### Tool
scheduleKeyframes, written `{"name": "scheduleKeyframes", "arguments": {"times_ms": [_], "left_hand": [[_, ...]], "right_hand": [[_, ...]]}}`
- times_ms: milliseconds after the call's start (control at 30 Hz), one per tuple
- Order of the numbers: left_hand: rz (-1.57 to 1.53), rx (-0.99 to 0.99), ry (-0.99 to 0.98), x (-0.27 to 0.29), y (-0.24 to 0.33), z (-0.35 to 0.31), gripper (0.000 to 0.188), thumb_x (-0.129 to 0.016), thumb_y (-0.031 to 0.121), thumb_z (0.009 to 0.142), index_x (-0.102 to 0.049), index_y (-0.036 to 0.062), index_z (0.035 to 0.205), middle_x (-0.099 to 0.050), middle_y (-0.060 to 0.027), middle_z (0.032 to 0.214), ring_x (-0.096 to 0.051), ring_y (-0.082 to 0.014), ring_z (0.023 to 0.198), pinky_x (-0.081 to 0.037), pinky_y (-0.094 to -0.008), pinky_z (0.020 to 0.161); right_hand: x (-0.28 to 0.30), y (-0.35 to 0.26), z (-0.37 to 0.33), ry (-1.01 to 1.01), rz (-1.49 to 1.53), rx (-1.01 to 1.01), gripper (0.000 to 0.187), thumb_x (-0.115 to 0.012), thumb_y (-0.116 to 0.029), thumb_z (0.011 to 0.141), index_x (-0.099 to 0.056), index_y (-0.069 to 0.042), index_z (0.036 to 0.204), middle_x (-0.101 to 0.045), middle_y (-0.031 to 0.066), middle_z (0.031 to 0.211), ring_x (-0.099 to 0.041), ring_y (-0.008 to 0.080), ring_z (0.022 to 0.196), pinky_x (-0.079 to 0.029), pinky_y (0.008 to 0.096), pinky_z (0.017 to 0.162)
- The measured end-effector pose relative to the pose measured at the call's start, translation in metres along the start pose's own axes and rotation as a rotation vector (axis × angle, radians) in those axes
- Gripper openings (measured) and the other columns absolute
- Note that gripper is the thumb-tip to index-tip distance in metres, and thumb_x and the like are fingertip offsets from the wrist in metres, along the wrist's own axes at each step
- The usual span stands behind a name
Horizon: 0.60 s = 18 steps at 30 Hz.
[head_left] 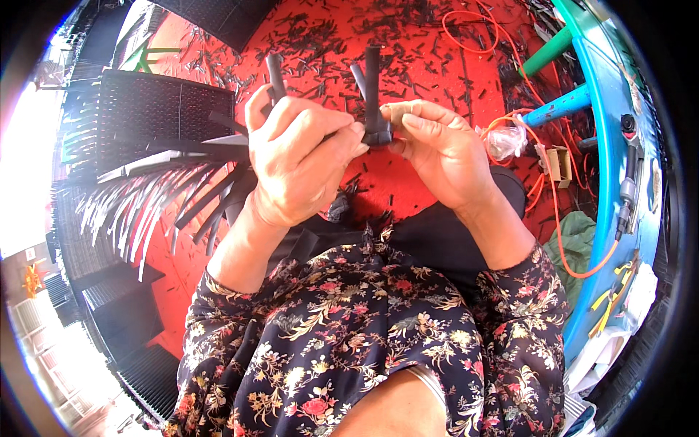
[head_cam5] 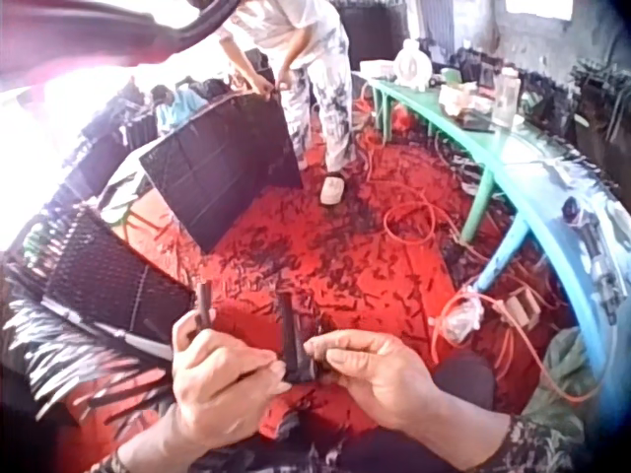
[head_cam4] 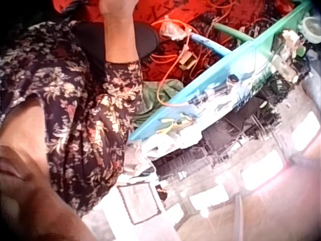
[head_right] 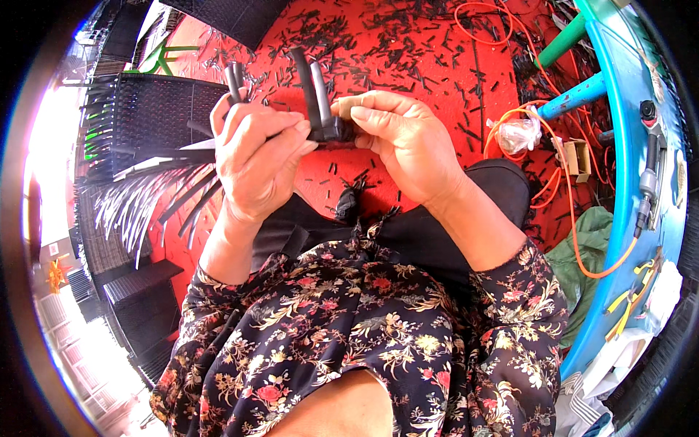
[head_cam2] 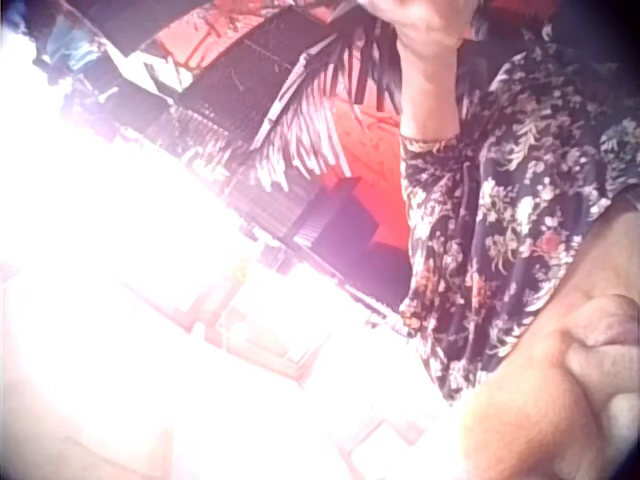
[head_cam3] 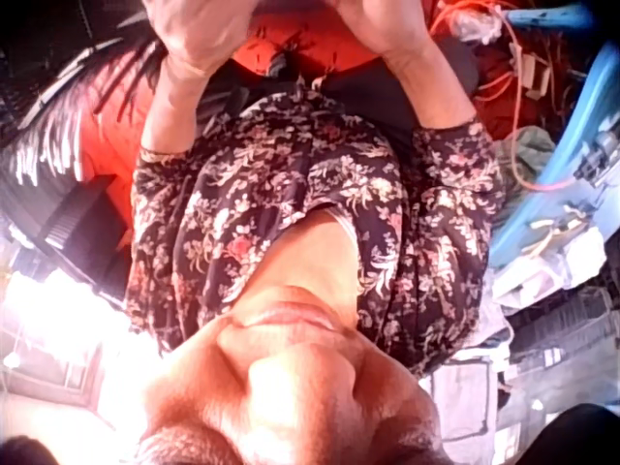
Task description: The person is weaving a black plastic basket while sitting on the floor. They use a metal tool to cut and trim black plastic strips, then insert and weave these strips into the basket's structure. The person occasionally uses a handheld electric tool to assist with the weaving process.
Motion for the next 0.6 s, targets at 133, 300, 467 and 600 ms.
{"name": "scheduleKeyframes", "arguments": {"times_ms": [133, 300, 467, 600], "left_hand": [[0.011, 0.032, -0.033, 0.015, 0.011, -0.012, 0.019, -0.073, 0.014, 0.057, -0.068, 0.0080, 0.075, -0.061, 0.0012, 0.078, -0.057, -0.0158, 0.069, -0.031, -0.0395, 0.090], [0.011, 0.081, -0.070, 0.025, 0.025, -0.020, 0.015, -0.074, 0.012, 0.059, -0.068, 0.0087, 0.073, -0.062, 0.0007, 0.081, -0.058, -0.0155, 0.070, -0.032, -0.0418, 0.092], [0.001, 0.112, -0.098, 0.030, 0.031, -0.017, 0.012, -0.074, 0.008, 0.062, -0.068, 0.0088, 0.072, -0.062, 0.0011, 0.081, -0.058, -0.0156, 0.070, -0.033, -0.0435, 0.093], [0.004, 0.123, -0.090, 0.030, 0.031, -0.018, 0.012, -0.073, 0.006, 0.062, -0.067, 0.0083, 0.072, -0.062, 0.0012, 0.082, -0.058, -0.0159, 0.069, -0.033, -0.0431, 0.092]], "right_hand": [[-0.020, -0.019, 0.004, -0.042, -0.242, -0.166, 0.023, -0.055, -0.023, 0.090, -0.067, -0.003, 0.092, -0.066, 0.0010, 0.084, -0.056, 0.0075, 0.075, -0.042, 0.0214, 0.066], [-0.029, -0.020, 0.009, -0.162, -0.417, -0.126, 0.011, -0.064, -0.010, 0.081, -0.065, 0.001, 0.082, -0.064, 0.0044, 0.073, -0.056, 0.0086, 0.067, -0.045, 0.0233, 0.064], [-0.034, -0.015, -0.003, -0.044, -0.445, -0.007, 0.013, -0.063, -0.009, 0.079, -0.062, 0.004, 0.080, -0.062, 0.0039, 0.071, -0.055, 0.0083, 0.067, -0.044, 0.0239, 0.062], [-0.045, -0.010, -0.015, 0.095, -0.332, 0.055, 0.011, -0.059, -0.007, 0.081, -0.058, 0.003, 0.077, -0.058, 0.0022, 0.068, -0.051, 0.0061, 0.065, -0.040, 0.0225, 0.057]]}}
Point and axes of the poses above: each hand's wrist, its own z-axis towards the middle knuckle, its own x-axis out of the back of the hand, y = z × x, the point moved 1 cm from there along z, towards the middle knuckle
